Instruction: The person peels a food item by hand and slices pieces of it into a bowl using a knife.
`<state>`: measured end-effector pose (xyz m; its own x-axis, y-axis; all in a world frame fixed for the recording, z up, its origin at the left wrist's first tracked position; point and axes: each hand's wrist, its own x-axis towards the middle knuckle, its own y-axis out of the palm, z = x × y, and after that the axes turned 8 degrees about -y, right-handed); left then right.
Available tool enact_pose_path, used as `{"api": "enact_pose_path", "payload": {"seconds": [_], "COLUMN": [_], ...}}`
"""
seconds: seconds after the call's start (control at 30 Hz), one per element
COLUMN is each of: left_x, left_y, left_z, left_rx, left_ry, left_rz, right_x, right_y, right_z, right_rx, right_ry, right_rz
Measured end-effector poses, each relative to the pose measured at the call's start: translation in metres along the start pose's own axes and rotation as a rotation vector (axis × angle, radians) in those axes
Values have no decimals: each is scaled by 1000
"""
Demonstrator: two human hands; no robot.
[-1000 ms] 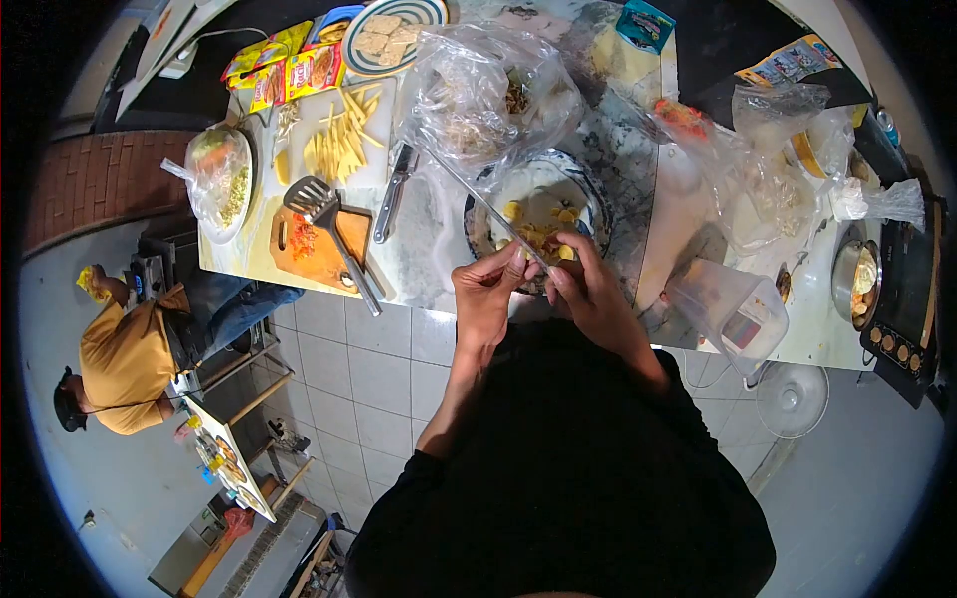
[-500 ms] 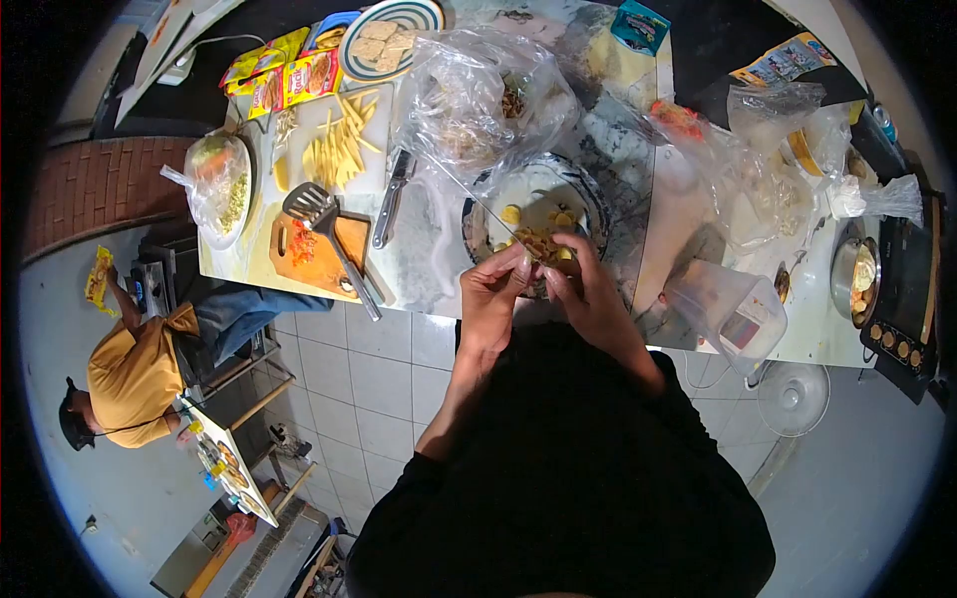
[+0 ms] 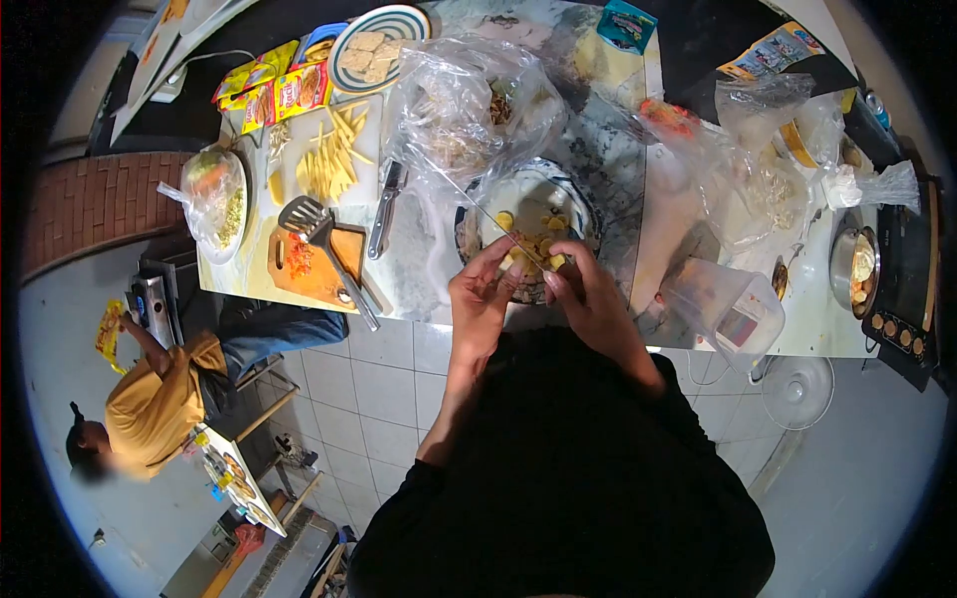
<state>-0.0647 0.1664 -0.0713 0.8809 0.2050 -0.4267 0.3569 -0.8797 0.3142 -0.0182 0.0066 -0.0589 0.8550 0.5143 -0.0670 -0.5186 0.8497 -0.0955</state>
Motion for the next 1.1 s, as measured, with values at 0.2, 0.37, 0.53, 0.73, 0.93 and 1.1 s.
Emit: {"api": "enact_pose_path", "payload": {"seconds": [0.2,0.37,0.53,0.73,0.93,1.1], "left_x": [5,9,12,14,14,9], "left_y": [2,2,-6,-8,-2,2], "left_z": [-2,-7,-5,-6,-15,-13], "left_rx": [-10,-69,-46,-10,3,121], "left_ry": [-20,-65,1,-9,-44,-55], "left_rz": [8,-16,-83,-143,-125,13], "right_x": [-1,-4,-3,1,4,-4], "right_y": [-5,-4,-4,-7,-11,-20], "right_z": [-1,-13,-9,-4,0,8], "right_rx": [-41,-97,-81,-75,20,-63], "right_ry": [-122,-38,-4,-24,-3,49], "right_rz": [-20,-42,-59,-35,-172,-203]}}
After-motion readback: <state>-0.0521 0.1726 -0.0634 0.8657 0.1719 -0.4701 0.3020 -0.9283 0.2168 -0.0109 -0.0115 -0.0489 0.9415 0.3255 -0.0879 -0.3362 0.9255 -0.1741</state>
